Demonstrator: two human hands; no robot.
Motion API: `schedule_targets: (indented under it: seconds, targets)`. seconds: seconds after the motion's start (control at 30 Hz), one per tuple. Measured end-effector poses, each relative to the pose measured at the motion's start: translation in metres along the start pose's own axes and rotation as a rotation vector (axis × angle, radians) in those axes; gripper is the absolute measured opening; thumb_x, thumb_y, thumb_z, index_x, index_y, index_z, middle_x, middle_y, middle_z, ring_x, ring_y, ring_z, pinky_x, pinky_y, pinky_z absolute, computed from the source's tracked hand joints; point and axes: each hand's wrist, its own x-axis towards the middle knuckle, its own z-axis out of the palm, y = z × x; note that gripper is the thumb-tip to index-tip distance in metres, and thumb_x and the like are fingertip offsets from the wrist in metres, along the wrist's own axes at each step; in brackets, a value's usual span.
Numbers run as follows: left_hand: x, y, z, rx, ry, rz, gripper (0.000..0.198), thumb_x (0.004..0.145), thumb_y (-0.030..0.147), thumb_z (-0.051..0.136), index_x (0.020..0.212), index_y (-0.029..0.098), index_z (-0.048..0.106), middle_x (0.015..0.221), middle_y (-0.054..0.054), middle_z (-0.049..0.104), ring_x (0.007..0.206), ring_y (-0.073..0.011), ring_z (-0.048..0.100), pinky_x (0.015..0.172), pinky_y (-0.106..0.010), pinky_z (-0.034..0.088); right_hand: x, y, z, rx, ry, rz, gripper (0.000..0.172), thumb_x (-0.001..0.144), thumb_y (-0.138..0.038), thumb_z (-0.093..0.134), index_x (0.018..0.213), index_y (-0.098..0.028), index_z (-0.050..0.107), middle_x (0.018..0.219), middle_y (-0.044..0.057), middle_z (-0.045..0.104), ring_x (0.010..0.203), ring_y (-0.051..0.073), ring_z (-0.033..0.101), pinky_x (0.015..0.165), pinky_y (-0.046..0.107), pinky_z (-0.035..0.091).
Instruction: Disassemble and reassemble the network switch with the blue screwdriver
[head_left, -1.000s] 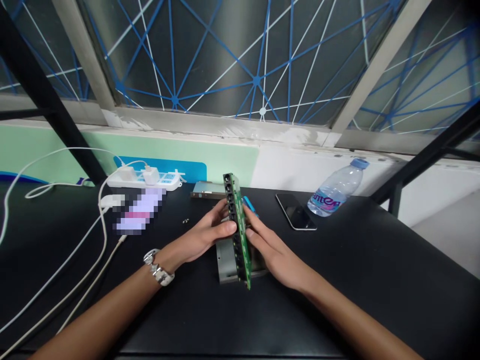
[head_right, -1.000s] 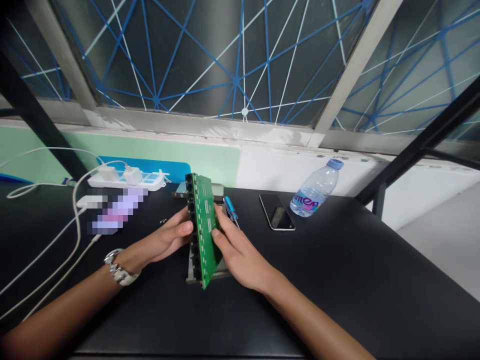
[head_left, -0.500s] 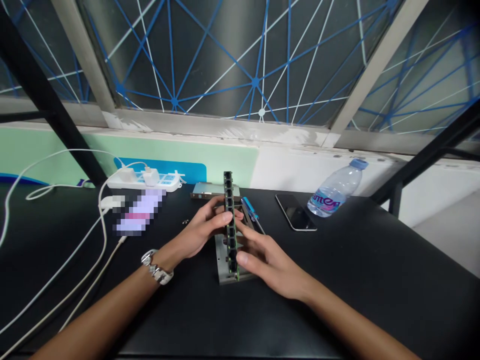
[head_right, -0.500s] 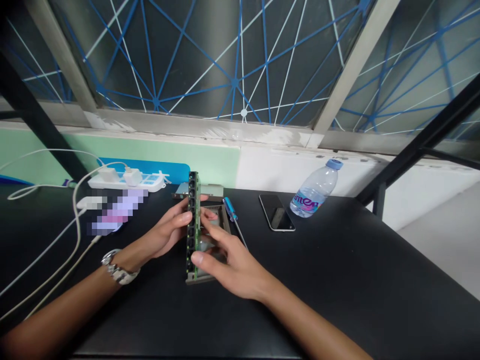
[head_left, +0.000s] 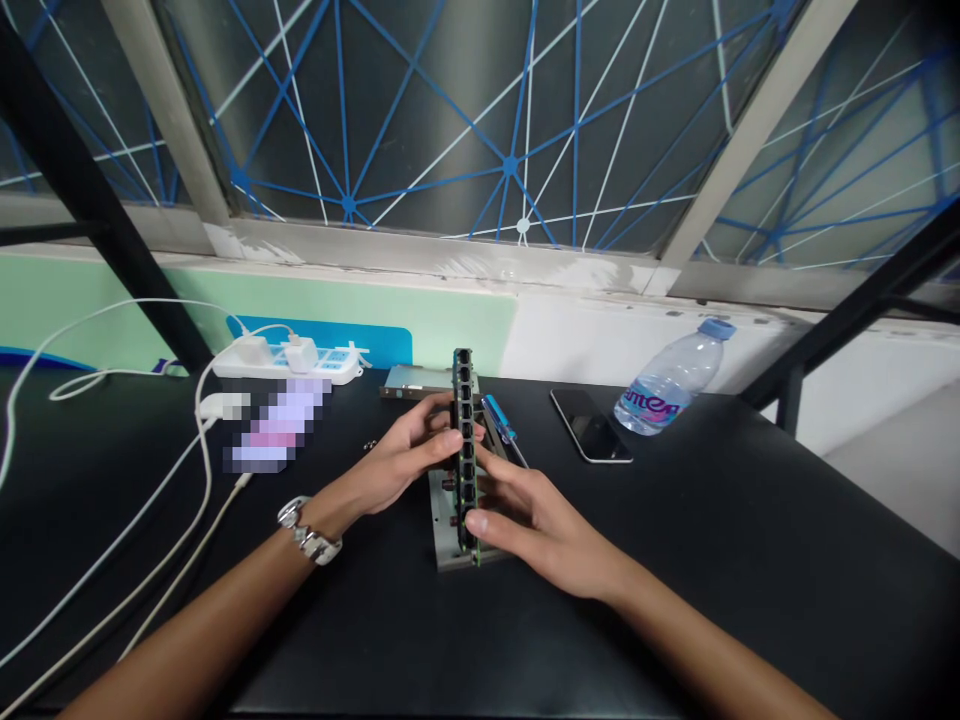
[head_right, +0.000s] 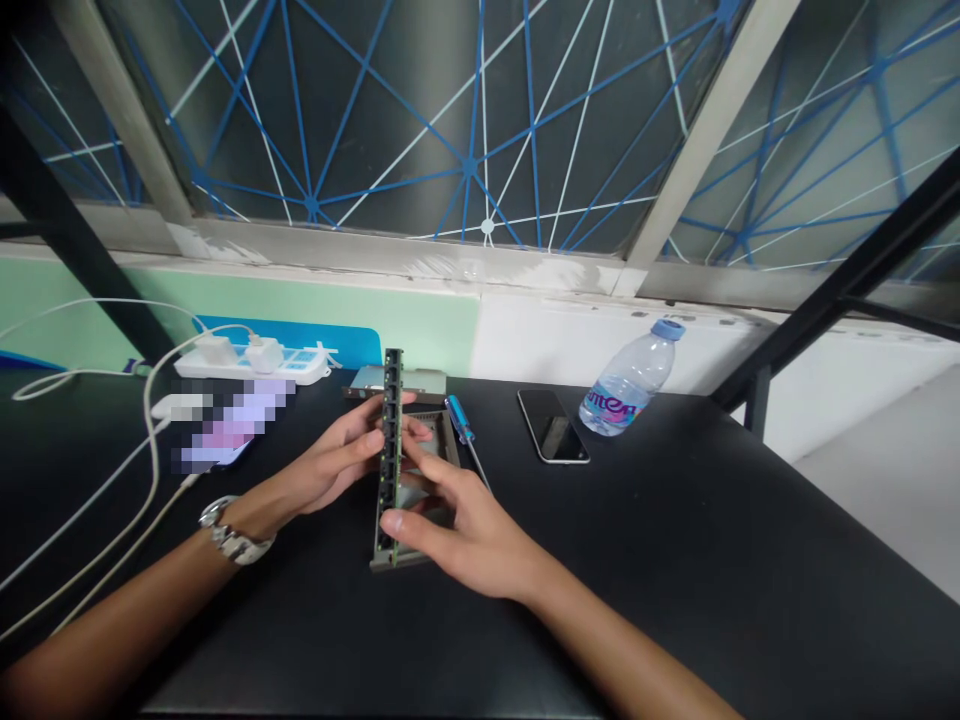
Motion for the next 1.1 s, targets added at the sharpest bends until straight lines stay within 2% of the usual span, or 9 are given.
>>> schedule_targets:
  seconds: [0.23, 0.33, 0.47, 0.57, 0.67, 0.77, 0.83, 0.97, 1.1]
  targets:
    - [0.002, -0.002, 0.0, 0.036, 0.037, -0.006, 0.049, 0.086, 0.037, 0.071, 0.126, 0.018, 0.051, 0.112, -0.012, 0.064, 0.111, -0.0278, 0.061, 0.092, -0.041, 0.048, 0.001, -0.004, -0.001, 0.03, 0.029, 0.019, 0.067, 0.091, -0.031, 0.067, 0.152, -0.03, 0.038, 0.154, 0.005, 0.045, 0.133, 0.027, 0.051, 0.11, 0.049, 0.042]
    - [0.003, -0.002, -0.003, 0.062, 0.06, -0.027, 0.046, 0.087, 0.036, 0.07, 0.126, 0.019, 0.051, 0.109, -0.01, 0.064, 0.105, -0.0253, 0.063, 0.087, -0.038, 0.049, 0.001, -0.001, -0.003, 0.052, 0.074, 0.054, 0.07, 0.089, -0.033, 0.069, 0.152, -0.03, 0.038, 0.156, 0.005, 0.042, 0.128, 0.026, 0.057, 0.11, 0.05, 0.043]
    - [0.002, 0.002, -0.008, 0.071, 0.035, -0.062, 0.043, 0.089, 0.032, 0.067, 0.128, 0.021, 0.052, 0.114, -0.011, 0.063, 0.106, -0.0261, 0.062, 0.084, -0.037, 0.05, 0.0, 0.004, -0.01, 0.001, 0.159, 0.063, 0.066, 0.089, -0.037, 0.069, 0.149, -0.028, 0.044, 0.135, 0.007, 0.064, 0.109, 0.023, 0.067, 0.107, 0.054, 0.044]
    - [0.002, 0.008, -0.012, 0.047, 0.02, -0.084, 0.043, 0.089, 0.028, 0.068, 0.129, 0.022, 0.054, 0.122, -0.012, 0.062, 0.112, -0.0271, 0.061, 0.087, -0.038, 0.05, 0.001, 0.005, -0.018, 0.046, 0.17, 0.035, 0.062, 0.089, -0.037, 0.069, 0.146, -0.027, 0.048, 0.125, 0.007, 0.069, 0.108, 0.022, 0.066, 0.106, 0.052, 0.046]
    - [0.0, 0.016, -0.017, 0.057, 0.027, -0.146, 0.048, 0.086, 0.023, 0.071, 0.131, 0.024, 0.055, 0.125, -0.012, 0.061, 0.109, -0.0242, 0.062, 0.085, -0.034, 0.051, 0.001, 0.002, -0.025, 0.102, 0.187, 0.056, 0.058, 0.089, -0.037, 0.069, 0.143, -0.027, 0.052, 0.11, 0.006, 0.074, 0.094, 0.02, 0.068, 0.089, 0.043, 0.057]
    - [-0.001, 0.024, -0.022, 0.087, 0.028, -0.193, 0.051, 0.084, 0.02, 0.073, 0.132, 0.024, 0.056, 0.122, -0.011, 0.062, 0.102, -0.0207, 0.063, 0.081, -0.029, 0.052, 0.001, -0.003, -0.031, 0.116, 0.206, 0.133, 0.048, 0.089, -0.037, 0.068, 0.134, -0.024, 0.06, 0.094, 0.005, 0.073, 0.074, 0.015, 0.066, 0.065, 0.03, 0.058]
    - [-0.001, 0.028, -0.025, 0.095, 0.012, -0.214, 0.05, 0.084, 0.02, 0.072, 0.132, 0.024, 0.057, 0.123, -0.012, 0.061, 0.102, -0.0212, 0.063, 0.079, -0.028, 0.053, 0.002, -0.004, -0.033, 0.127, 0.214, 0.178, 0.043, 0.086, -0.036, 0.07, 0.127, -0.022, 0.065, 0.085, 0.004, 0.071, 0.065, 0.013, 0.063, 0.057, 0.026, 0.055]
    - [-0.002, 0.033, -0.03, 0.086, -0.029, -0.236, 0.053, 0.087, 0.021, 0.069, 0.137, 0.025, 0.054, 0.129, -0.014, 0.059, 0.107, -0.0244, 0.062, 0.08, -0.03, 0.055, 0.004, -0.001, -0.034, 0.076, 0.26, 0.214, 0.034, 0.084, -0.035, 0.072, 0.113, -0.019, 0.067, 0.074, 0.001, 0.064, 0.062, 0.013, 0.058, 0.053, 0.025, 0.053]
    - [-0.002, 0.033, -0.034, 0.027, -0.077, -0.225, 0.055, 0.089, 0.021, 0.066, 0.141, 0.026, 0.049, 0.13, -0.015, 0.059, 0.107, -0.0247, 0.063, 0.083, -0.035, 0.056, 0.004, 0.004, -0.033, -0.001, 0.317, 0.186, 0.029, 0.087, -0.038, 0.067, 0.11, -0.02, 0.063, 0.083, 0.002, 0.064, 0.071, 0.014, 0.059, 0.053, 0.023, 0.049]
